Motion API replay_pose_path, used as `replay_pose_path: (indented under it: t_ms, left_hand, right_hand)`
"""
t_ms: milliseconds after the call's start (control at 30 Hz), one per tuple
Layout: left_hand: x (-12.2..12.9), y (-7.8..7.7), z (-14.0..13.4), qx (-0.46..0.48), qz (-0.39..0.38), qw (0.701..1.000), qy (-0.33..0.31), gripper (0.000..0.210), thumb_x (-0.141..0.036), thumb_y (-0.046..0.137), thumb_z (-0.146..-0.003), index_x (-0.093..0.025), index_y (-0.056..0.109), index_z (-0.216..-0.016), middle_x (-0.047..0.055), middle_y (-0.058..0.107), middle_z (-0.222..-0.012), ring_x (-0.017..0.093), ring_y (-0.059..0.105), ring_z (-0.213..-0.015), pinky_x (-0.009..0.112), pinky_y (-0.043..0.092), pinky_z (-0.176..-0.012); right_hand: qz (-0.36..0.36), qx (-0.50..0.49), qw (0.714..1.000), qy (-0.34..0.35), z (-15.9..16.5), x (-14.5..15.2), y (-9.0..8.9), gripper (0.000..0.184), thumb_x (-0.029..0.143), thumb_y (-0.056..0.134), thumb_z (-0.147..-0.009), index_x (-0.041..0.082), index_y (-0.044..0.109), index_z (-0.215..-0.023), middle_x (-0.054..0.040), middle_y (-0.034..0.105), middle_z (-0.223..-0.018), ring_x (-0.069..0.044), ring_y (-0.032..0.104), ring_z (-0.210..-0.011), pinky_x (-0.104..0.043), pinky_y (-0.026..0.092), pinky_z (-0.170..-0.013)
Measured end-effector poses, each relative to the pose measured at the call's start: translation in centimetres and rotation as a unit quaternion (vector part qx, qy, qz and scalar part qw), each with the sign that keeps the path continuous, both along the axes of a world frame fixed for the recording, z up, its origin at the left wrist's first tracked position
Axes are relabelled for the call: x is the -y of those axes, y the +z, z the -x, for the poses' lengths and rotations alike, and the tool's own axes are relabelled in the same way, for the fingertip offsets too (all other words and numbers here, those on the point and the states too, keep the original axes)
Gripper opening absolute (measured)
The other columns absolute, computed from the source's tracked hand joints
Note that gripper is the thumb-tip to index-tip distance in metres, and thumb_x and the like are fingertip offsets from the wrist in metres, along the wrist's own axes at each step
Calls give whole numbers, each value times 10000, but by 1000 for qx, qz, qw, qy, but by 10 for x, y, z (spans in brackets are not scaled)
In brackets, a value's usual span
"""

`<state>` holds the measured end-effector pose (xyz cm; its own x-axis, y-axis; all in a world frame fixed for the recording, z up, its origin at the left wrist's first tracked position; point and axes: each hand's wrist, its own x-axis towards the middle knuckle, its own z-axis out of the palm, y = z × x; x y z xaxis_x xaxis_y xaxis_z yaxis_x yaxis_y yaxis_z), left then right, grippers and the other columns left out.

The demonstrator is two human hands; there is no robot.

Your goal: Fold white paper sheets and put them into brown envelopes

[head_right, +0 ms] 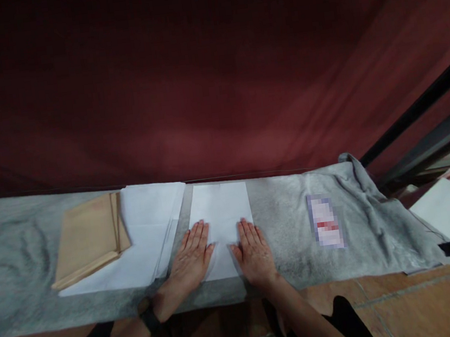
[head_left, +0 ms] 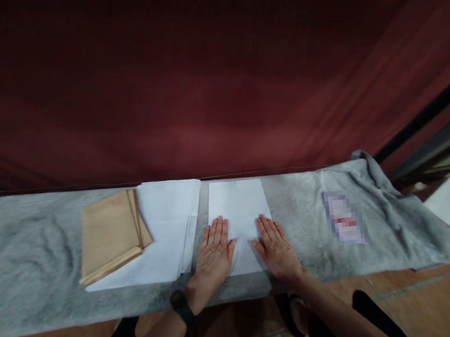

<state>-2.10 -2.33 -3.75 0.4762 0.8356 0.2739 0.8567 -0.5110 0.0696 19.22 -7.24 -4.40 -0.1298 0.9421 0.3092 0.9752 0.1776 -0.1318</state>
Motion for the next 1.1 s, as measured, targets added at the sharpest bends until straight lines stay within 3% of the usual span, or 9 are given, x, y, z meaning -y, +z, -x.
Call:
replay_pose_path:
  t_ms: [267,533,1100]
  left_hand:
    - [2,6,-8,-8,-3,1000,19,567,-332,338,-1023,-48,379,-1512,187,369,-1591,280,285,-1505,486,265,-1230]
    - [9,7,-25,0,15,999,-28,558,-292,335,-1026,-71,331,-1538,172,314,-1619,268,256,-1515,491,261,-1234]
    - [-8,12,-4,-20,8,998,60,595,-384,306,-1021,-19,441,-1470,215,424,-1546,300,323,-1487,522,236,-1232]
  right_hand:
    - [-3,-1,1000,-4,3,-1,2,602,415,354,-1056,83,312,-1558,-160,367,-1593,-272,331,-1480,-469,270,-1209]
    - [5,-1,1000,15,12,-1,4,559,354,362,-1051,107,342,-1552,-135,364,-1599,-260,343,-1475,-447,272,-1213]
    - [27,4,999,-37,-13,5,8,576,396,389,-1039,61,413,-1507,-162,393,-1579,-306,360,-1460,-484,281,-1202]
